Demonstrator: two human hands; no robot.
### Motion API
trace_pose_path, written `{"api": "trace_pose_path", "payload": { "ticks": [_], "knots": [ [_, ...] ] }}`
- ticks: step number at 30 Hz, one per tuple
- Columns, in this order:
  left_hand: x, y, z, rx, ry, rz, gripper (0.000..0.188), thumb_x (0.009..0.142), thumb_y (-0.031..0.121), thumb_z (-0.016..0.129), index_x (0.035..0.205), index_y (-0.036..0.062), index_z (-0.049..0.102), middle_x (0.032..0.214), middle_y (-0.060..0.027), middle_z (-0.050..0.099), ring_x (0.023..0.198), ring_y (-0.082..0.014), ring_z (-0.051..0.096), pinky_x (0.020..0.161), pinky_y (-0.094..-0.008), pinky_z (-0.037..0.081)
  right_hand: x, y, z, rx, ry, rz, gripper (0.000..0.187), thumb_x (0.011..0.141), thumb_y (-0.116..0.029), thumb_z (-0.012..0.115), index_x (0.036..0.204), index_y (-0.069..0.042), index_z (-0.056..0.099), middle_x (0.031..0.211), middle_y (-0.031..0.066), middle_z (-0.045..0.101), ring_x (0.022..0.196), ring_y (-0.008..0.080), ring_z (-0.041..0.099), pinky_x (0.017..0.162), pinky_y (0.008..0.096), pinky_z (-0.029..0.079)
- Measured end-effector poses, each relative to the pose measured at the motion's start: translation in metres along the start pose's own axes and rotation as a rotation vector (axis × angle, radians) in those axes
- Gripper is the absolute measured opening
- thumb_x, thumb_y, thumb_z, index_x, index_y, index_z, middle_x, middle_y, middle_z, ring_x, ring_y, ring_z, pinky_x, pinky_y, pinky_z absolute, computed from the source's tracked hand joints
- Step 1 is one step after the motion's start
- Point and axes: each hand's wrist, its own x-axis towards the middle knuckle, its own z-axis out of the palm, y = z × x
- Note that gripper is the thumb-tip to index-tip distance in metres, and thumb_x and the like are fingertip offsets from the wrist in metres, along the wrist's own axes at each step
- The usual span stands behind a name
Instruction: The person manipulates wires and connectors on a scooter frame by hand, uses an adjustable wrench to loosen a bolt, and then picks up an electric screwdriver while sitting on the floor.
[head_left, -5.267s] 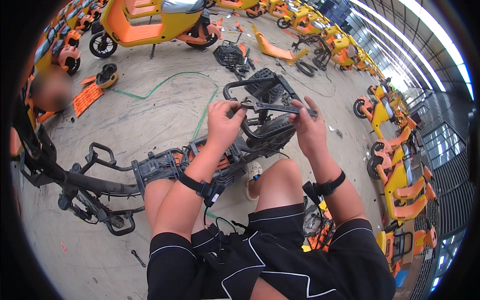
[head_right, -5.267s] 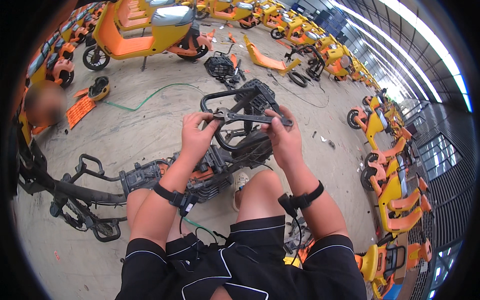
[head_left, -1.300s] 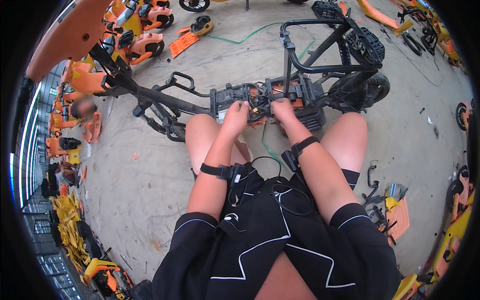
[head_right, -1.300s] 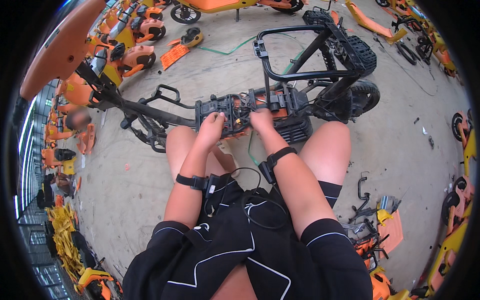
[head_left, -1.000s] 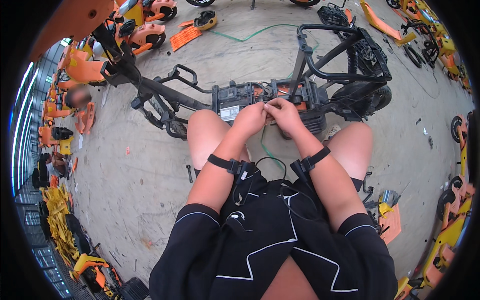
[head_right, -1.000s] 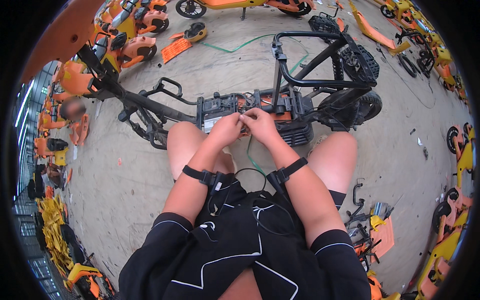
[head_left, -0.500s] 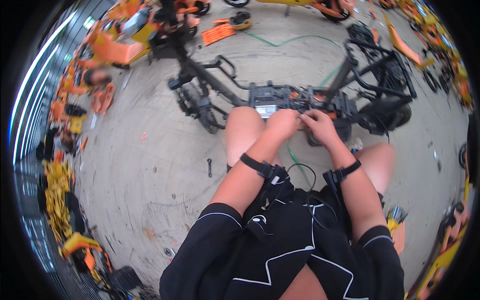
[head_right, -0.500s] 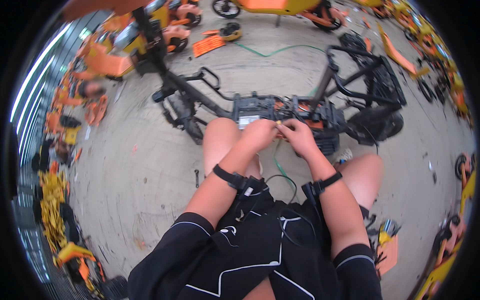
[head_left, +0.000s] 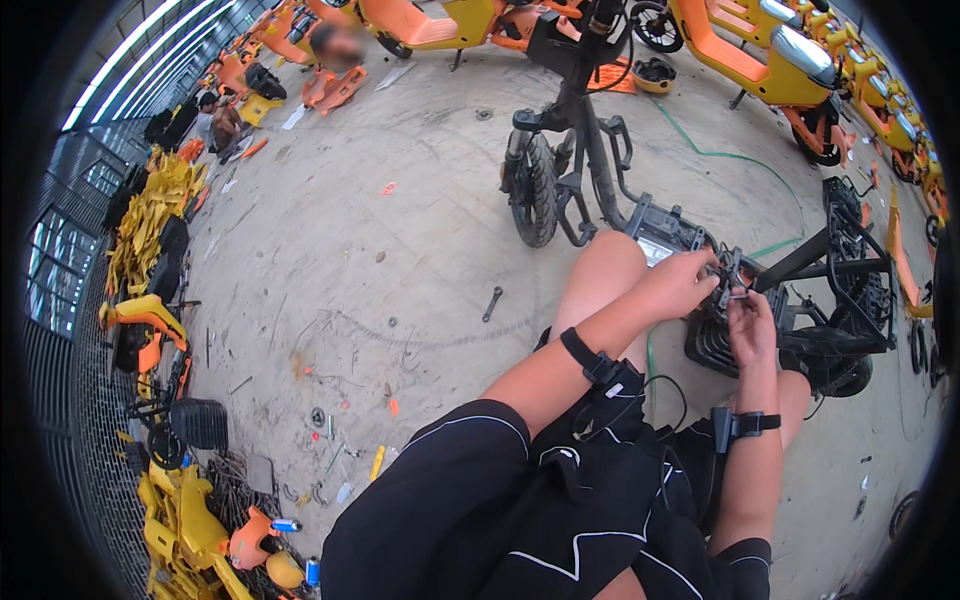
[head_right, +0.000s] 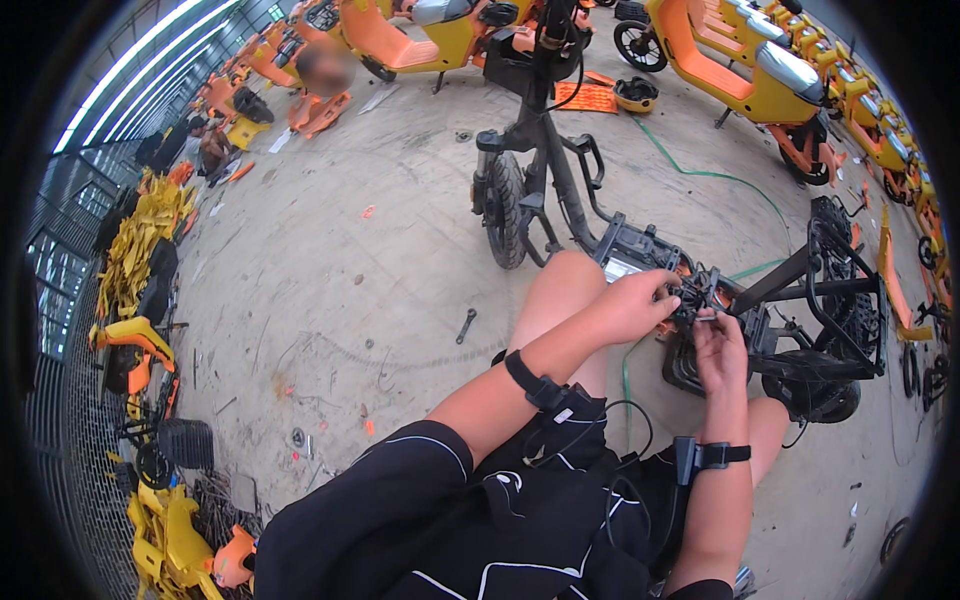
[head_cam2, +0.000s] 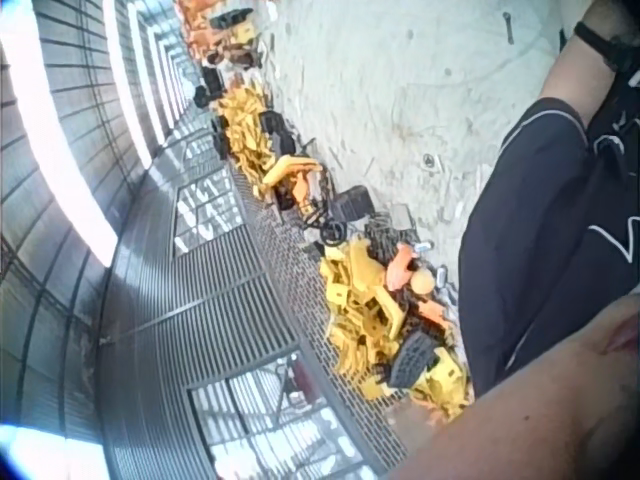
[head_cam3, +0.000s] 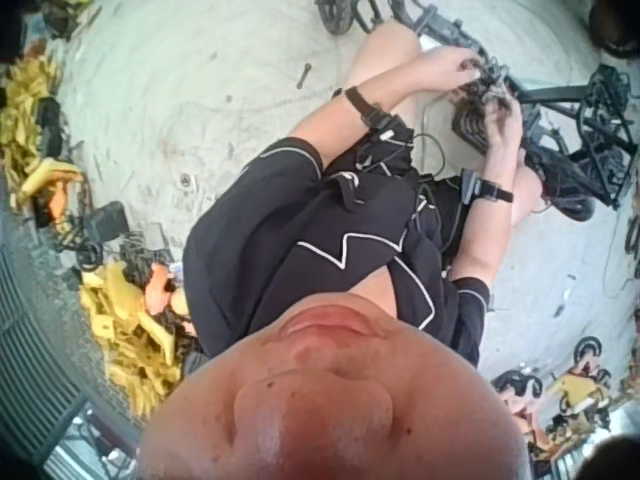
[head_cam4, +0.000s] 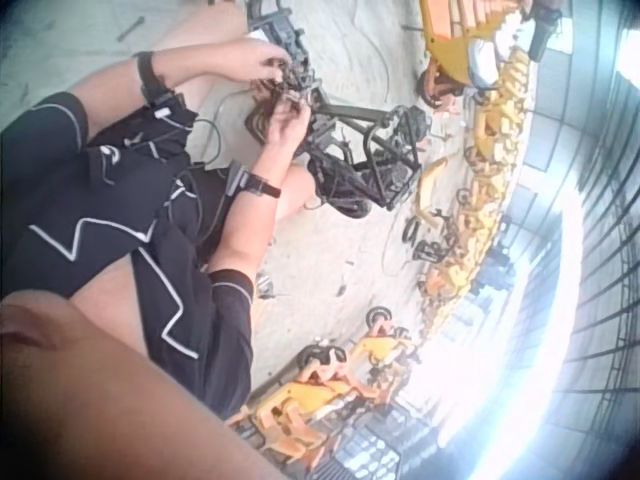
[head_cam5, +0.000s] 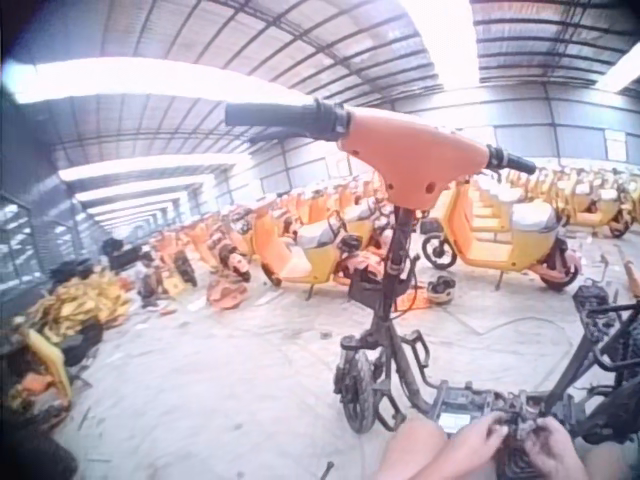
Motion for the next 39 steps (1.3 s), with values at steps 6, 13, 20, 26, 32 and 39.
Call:
{"api": "trace_pose_path", "payload": {
  "ticks": [6,13,20,26,32,39],
  "knots": [
    [-0.017,-0.006,-0.025,-0.321,-0.091,-0.040,0.032,0.099,0.030,0.062,0.104,-0.0003,0.070,0.083,-0.0055,0.069,0.074,-0.0121,0.063,0.070,-0.0287,0.051,-0.001,-0.004,0.005,-0.068,0.084,0.124,0.011,0.099,-0.013,0.058,0.102,-0.004,0.061,0.096,0.0087,0.068,0.086,0.0167,0.067,0.075,0.0281,0.058],
    [-0.006,-0.018,-0.038,-0.437,-0.267,-0.203,0.039,0.100,0.036,0.062,0.086,0.0001,0.069,0.076,-0.0011,0.067,0.071,-0.0098,0.060,0.066,-0.0272,0.049,-0.009,-0.008,0.031,-0.344,-0.097,0.144,0.010,0.099,-0.016,0.057,0.105,-0.009,0.060,0.088,0.0028,0.065,0.072,0.0098,0.059,0.061,0.0255,0.048],
    [0.047,-0.101,-0.015,-0.182,-0.146,-0.214,0.022,0.098,0.021,0.064,0.102,-0.0008,0.065,0.089,-0.0048,0.067,0.081,-0.0107,0.061,0.072,-0.0295,0.051,0.015,0.073,-0.062,-1.728,-0.912,1.068,0.040,0.085,-0.015,0.062,0.124,-0.006,0.068,0.111,0.0068,0.071,0.095,0.0201,0.064,0.076,0.0345,0.054],
    [0.086,-0.100,-0.002,-0.445,-0.273,-0.359,0.028,0.100,0.027,0.062,0.111,0.0019,0.064,0.088,-0.0012,0.064,0.077,-0.0088,0.057,0.069,-0.0260,0.048,0.028,0.141,-0.091,-1.724,-1.498,1.211,0.031,0.083,-0.022,0.067,0.106,-0.002,0.072,0.090,0.0055,0.068,0.074,0.0191,0.059,0.062,0.0336,0.049],
    [0.118,-0.122,-0.001,-0.544,-0.444,-0.736,0.039,0.100,0.039,0.058,0.124,0.0073,0.059,0.091,0.0000,0.062,0.080,-0.0106,0.058,0.072,-0.0259,0.048,0.035,0.192,-0.138,-1.468,-1.756,0.985,0.035,0.080,-0.031,0.063,0.093,0.000,0.073,0.085,0.0104,0.072,0.078,0.0190,0.065,0.070,0.0378,0.049],
    [0.133,-0.131,-0.011,-0.646,-0.175,-1.076,0.035,0.099,0.043,0.058,0.116,0.0123,0.060,0.094,0.0021,0.063,0.086,-0.0105,0.059,0.076,-0.0280,0.048,0.012,0.219,-0.152,-1.315,-1.799,1.205,0.031,0.085,-0.029,0.065,0.110,-0.012,0.071,0.090,0.0060,0.069,0.071,0.0182,0.057,0.061,0.0363,0.048]
  ]
}}
